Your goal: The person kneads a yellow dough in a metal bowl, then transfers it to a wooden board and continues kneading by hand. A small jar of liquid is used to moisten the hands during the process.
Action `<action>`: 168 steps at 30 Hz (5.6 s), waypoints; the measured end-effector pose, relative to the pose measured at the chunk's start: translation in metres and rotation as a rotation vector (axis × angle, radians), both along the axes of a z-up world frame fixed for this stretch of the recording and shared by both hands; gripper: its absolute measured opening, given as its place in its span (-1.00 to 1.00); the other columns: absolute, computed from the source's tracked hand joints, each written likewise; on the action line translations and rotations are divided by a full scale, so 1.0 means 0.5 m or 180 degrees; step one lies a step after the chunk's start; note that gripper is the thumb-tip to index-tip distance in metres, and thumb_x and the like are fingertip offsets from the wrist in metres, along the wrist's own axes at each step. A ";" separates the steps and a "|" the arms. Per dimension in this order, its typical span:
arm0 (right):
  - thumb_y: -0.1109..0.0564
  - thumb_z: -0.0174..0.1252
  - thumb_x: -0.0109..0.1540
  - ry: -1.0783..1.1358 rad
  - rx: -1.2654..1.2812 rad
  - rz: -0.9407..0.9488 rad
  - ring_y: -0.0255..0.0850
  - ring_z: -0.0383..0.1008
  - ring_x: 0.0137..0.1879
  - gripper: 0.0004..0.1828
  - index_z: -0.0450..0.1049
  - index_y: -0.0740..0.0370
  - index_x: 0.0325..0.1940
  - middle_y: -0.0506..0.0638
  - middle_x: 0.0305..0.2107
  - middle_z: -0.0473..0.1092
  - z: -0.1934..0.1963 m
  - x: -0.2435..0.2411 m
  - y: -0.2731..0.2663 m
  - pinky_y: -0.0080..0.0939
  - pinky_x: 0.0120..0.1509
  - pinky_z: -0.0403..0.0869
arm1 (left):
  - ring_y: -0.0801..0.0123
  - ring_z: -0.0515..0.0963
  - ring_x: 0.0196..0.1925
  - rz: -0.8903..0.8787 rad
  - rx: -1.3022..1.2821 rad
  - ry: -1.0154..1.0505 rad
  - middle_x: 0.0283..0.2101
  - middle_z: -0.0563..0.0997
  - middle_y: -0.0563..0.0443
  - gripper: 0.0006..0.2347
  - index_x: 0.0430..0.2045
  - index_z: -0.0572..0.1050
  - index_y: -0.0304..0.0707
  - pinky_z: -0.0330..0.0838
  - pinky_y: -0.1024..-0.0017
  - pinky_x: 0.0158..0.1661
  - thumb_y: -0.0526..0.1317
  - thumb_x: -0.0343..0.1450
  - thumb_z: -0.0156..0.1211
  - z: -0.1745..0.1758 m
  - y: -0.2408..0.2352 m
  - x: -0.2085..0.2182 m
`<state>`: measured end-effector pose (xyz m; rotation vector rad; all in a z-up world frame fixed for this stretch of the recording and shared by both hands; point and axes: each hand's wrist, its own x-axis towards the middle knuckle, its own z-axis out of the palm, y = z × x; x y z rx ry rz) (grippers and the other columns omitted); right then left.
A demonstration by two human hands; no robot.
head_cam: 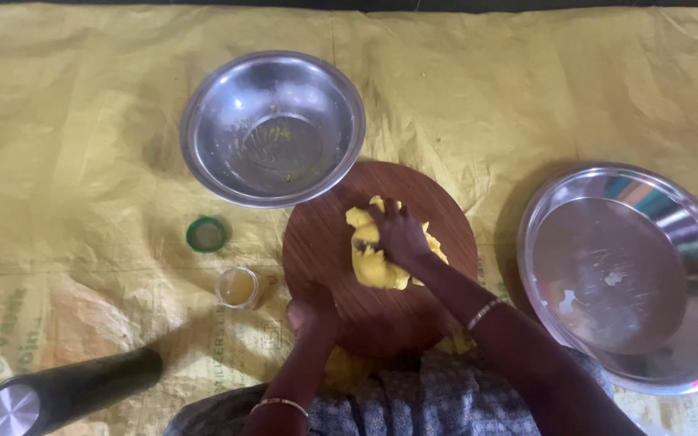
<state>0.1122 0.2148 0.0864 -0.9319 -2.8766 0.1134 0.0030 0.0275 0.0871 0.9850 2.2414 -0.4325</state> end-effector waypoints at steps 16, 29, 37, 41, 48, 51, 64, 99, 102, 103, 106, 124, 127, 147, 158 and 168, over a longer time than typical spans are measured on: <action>-0.57 0.17 0.13 -0.0038 -0.0557 0.0057 0.49 0.09 0.37 0.14 0.03 0.16 0.52 0.58 0.33 0.00 0.078 0.107 -0.156 0.46 0.40 0.17 | 0.11 0.73 -0.10 0.0344 0.0496 0.0273 -0.08 0.71 -0.14 -0.84 -0.14 0.63 -0.20 0.62 0.19 -0.27 -0.22 0.46 0.20 -0.141 -0.003 -0.004; -0.51 0.04 0.26 0.0262 -0.0525 -0.0805 0.27 0.50 0.09 -0.11 0.18 0.09 0.46 0.32 0.16 0.32 0.044 -0.048 -0.016 0.32 0.02 0.51 | 0.04 0.76 -0.28 0.0058 -0.0021 0.0178 -0.24 0.74 -0.19 -0.82 -0.21 0.67 -0.26 0.60 0.11 -0.40 -0.20 0.45 0.20 -0.119 0.042 -0.021; -0.21 0.30 0.19 0.1809 -0.1225 -0.0117 0.21 0.45 0.24 -0.26 0.29 0.18 0.32 0.22 0.21 0.33 0.104 0.038 -0.047 0.15 0.24 0.50 | 0.14 0.76 -0.14 0.0439 0.0479 0.0316 -0.14 0.73 -0.06 -0.82 -0.16 0.66 -0.12 0.61 0.19 -0.40 -0.18 0.50 0.13 -0.146 0.016 -0.015; -0.08 0.47 0.03 0.1611 -0.1311 0.0215 0.31 0.04 0.47 -0.04 0.21 0.24 0.41 0.29 0.34 0.12 0.142 0.117 -0.107 0.27 0.44 0.17 | 0.15 0.72 -0.07 0.0512 0.0542 0.0250 -0.07 0.70 -0.05 -0.81 -0.12 0.64 -0.08 0.62 0.20 -0.34 -0.15 0.49 0.12 -0.152 0.014 -0.013; 0.27 0.27 0.08 0.0642 -0.1058 0.1463 0.03 0.01 0.55 -0.49 0.56 0.04 0.14 0.01 0.19 0.43 0.115 0.236 -0.113 0.27 0.57 0.10 | 0.14 0.74 -0.08 0.0611 0.0564 0.0280 -0.06 0.72 -0.10 -0.82 -0.10 0.65 -0.10 0.62 0.23 -0.31 -0.21 0.50 0.13 -0.141 0.018 -0.022; 0.30 0.12 0.19 0.0953 -0.2534 0.0695 -0.05 0.20 0.51 -0.65 0.59 0.10 0.02 0.00 0.12 0.51 0.096 0.279 -0.073 0.02 0.32 0.49 | 0.15 0.73 -0.07 0.0481 0.0346 0.0138 -0.05 0.72 -0.09 -0.82 -0.09 0.65 -0.10 0.62 0.23 -0.30 -0.21 0.50 0.14 -0.118 0.019 -0.015; 0.26 0.31 -0.12 0.1058 -0.0389 0.0040 0.08 0.57 -0.20 -0.77 0.51 0.25 -0.39 0.21 -0.30 0.55 -0.098 0.352 -0.055 -0.04 -0.15 0.54 | 0.19 0.72 -0.04 0.0058 0.0277 -0.0017 -0.03 0.69 -0.05 -0.82 -0.08 0.62 -0.11 0.64 0.25 -0.27 -0.20 0.47 0.20 -0.036 -0.017 -0.019; -0.27 0.29 0.18 0.0778 -0.0199 -0.0487 0.14 0.48 0.11 -0.49 0.55 0.00 0.10 0.03 0.06 0.44 0.011 -0.026 0.045 0.27 -0.04 0.53 | -0.19 0.23 0.44 0.0417 0.1289 -0.1037 0.43 0.16 -0.38 0.13 0.41 -0.12 -0.47 0.34 0.03 0.28 0.25 0.15 0.52 -0.018 0.071 0.142; -0.28 0.26 0.19 0.1089 -0.0822 -0.0539 0.18 0.42 0.18 -0.45 0.50 0.02 0.15 0.03 0.11 0.44 0.045 0.033 0.021 0.29 0.15 0.47 | -0.20 0.24 0.42 0.0472 0.1567 -0.0975 0.42 0.14 -0.45 0.18 0.38 -0.14 -0.53 0.28 0.07 0.31 0.26 0.11 0.55 -0.030 0.073 0.136; -0.28 0.24 0.21 0.1201 -0.1079 -0.0542 0.18 0.40 0.21 -0.45 0.49 0.04 0.16 0.01 0.14 0.44 0.050 0.060 -0.005 0.28 0.24 0.45 | -0.20 0.24 0.40 0.0423 0.1724 -0.0946 0.41 0.09 -0.51 0.22 0.34 -0.20 -0.63 0.24 0.07 0.31 0.26 0.09 0.58 -0.035 0.073 0.131; -0.34 0.27 0.21 0.1213 -0.0743 0.0049 -0.06 0.48 0.15 -0.41 0.46 -0.02 0.20 0.09 0.25 0.35 0.063 0.128 -0.085 0.35 0.50 0.30 | -0.13 0.36 0.36 0.0510 0.1671 -0.1090 0.36 0.23 -0.46 0.18 0.36 -0.18 -0.63 0.30 0.12 0.32 0.21 0.10 0.53 -0.041 0.077 0.131; -0.42 0.11 0.26 0.0396 -0.1069 -0.0722 0.27 0.13 0.41 -0.23 0.21 -0.04 0.43 0.13 0.34 0.16 0.046 0.008 0.019 0.40 0.32 0.31 | -0.23 0.37 0.32 0.0051 0.2552 -0.1602 0.25 0.35 -0.42 -0.31 0.28 0.10 -0.36 0.31 0.04 0.22 -0.08 0.30 0.31 -0.239 0.005 -0.003; -0.45 0.05 0.22 0.0294 -0.1015 -0.0425 0.25 0.02 0.51 -0.19 0.19 -0.10 0.47 0.20 0.40 0.06 0.070 0.065 -0.042 0.53 0.38 0.21 | -0.17 0.66 0.13 0.0673 0.2023 -0.1569 0.03 0.67 -0.42 -0.60 0.10 0.50 -0.40 0.51 0.10 0.09 -0.17 0.39 0.10 -0.286 -0.002 -0.032; -0.56 0.13 0.17 -0.0307 -0.1238 -0.0625 0.31 -0.03 0.51 0.00 0.06 -0.08 0.53 0.19 0.45 -0.04 0.053 -0.051 0.028 0.52 0.41 0.15 | -0.25 0.57 0.14 0.0165 0.2938 -0.1209 0.00 0.61 -0.49 -0.55 0.12 0.35 -0.58 0.39 0.05 0.20 -0.23 0.37 0.13 -0.376 0.030 -0.011; -0.67 0.13 0.02 -0.0307 0.0654 0.0297 0.55 -0.14 0.47 0.23 -0.05 -0.04 0.57 0.37 0.40 -0.08 0.050 0.100 -0.211 0.73 0.43 0.00 | -0.18 0.66 -0.10 0.1588 0.2693 -0.2391 -0.11 0.64 -0.48 -0.53 0.17 0.24 -0.26 0.56 0.01 -0.09 -0.30 0.31 0.03 -0.431 0.045 -0.069; -0.31 0.42 0.05 0.0286 -0.0435 -0.0718 0.31 0.20 0.34 -0.06 0.22 -0.05 0.40 0.13 0.33 0.14 0.085 -0.086 0.036 0.59 0.26 0.29 | 0.17 0.60 -0.47 0.1786 0.2167 -0.2751 -0.29 0.64 -0.37 -0.59 0.07 0.29 -0.41 0.47 0.26 -0.46 -0.44 0.33 0.21 -0.368 0.037 -0.066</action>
